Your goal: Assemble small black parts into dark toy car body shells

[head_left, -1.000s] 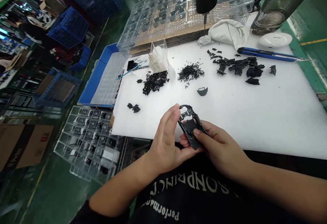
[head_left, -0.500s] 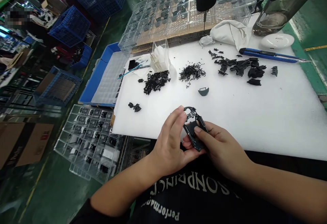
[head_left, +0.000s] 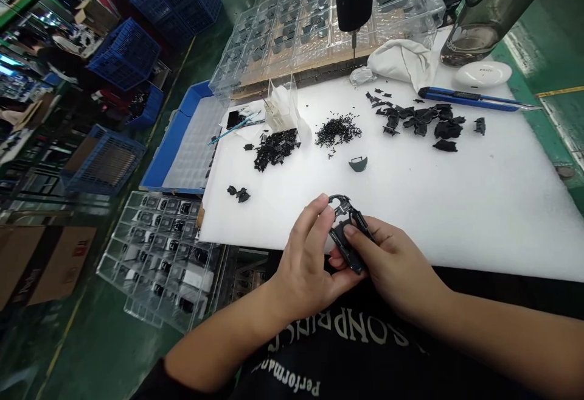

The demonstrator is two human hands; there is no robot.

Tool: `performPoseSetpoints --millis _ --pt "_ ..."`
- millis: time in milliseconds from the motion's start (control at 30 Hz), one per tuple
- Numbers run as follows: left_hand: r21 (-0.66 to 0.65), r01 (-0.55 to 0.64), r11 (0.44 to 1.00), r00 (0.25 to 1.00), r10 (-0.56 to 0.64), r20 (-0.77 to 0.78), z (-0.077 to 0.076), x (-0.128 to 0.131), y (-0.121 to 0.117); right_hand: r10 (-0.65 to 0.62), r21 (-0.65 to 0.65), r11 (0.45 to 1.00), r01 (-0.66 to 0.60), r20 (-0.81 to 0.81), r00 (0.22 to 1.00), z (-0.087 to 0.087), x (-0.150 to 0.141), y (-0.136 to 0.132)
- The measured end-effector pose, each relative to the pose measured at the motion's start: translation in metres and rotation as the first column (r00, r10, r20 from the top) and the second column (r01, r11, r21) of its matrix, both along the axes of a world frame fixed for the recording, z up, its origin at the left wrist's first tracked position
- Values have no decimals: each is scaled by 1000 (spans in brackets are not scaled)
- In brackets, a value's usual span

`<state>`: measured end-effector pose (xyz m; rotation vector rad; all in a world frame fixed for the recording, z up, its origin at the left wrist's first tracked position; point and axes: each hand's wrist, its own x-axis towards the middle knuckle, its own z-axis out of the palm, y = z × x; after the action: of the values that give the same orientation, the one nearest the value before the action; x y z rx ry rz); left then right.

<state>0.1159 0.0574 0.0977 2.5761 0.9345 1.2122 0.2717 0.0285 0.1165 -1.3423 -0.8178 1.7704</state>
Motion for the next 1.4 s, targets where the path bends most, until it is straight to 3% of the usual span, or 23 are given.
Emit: performPoseSetpoints --millis 500,1400 --pt "3 8 1000 999 -8 33 -4 2 -6 -16 66 998 5 167 986 4 -1 -3" --pt "-4 23 1000 1000 -22 16 -7 -2 -5 16 74 997 -29 172 985 -1 -1 1"
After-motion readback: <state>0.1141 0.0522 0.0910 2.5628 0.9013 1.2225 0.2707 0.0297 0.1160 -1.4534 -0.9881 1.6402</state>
